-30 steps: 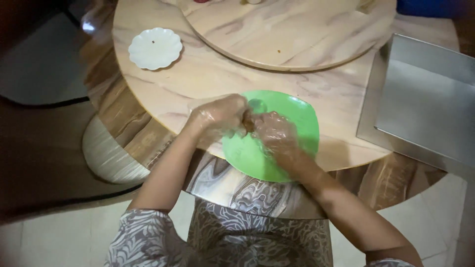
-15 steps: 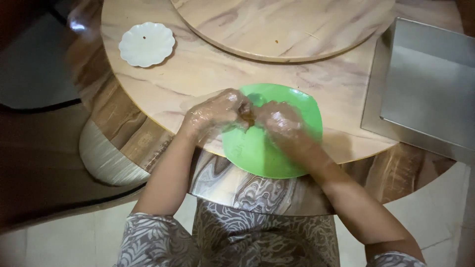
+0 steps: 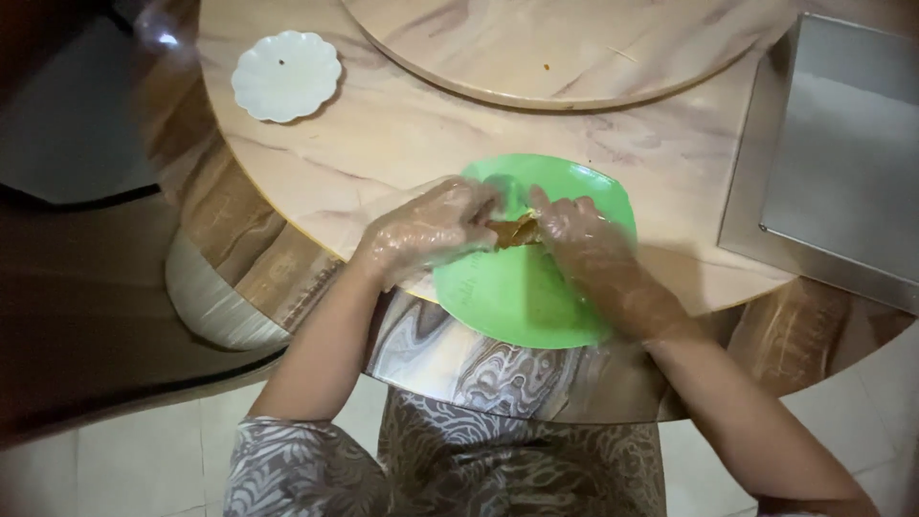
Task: The person, wearing plastic gloves, folds and kneads brown dough on a green plate, occasionally applying butter from a package.
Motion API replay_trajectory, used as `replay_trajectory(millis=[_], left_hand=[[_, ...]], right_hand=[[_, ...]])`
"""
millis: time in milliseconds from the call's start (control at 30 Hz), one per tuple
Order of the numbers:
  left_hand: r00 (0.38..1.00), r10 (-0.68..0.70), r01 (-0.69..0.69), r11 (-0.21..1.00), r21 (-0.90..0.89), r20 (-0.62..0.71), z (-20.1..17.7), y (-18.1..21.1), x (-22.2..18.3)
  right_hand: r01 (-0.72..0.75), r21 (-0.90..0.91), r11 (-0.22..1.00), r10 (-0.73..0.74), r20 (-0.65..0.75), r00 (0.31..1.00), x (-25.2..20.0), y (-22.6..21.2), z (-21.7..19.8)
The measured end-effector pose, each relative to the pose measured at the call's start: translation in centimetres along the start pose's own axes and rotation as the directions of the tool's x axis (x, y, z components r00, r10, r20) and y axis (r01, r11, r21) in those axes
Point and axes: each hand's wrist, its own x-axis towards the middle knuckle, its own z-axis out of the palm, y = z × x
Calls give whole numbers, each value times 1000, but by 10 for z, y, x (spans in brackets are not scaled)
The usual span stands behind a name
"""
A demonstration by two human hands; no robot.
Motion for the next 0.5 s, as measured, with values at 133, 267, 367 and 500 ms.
replay_trajectory(millis=[133,267,367,500], left_hand=[[972,225,-226,974,13,64,0,23,-1],[976,207,-215,964,158,70,9,18,5],[966,241,-254,954,158,93,13,1,17],[956,287,-293,946,139,57,20,-33,32]], right_hand=[[-284,200,938,179,422,889,24,-13,-54],[36,1,999,-33,364,931,12,-5,-48],[15,28,999,-23,326,945,8,-3,-47],[-14,78,997,-5,241,970,2,-3,-51]])
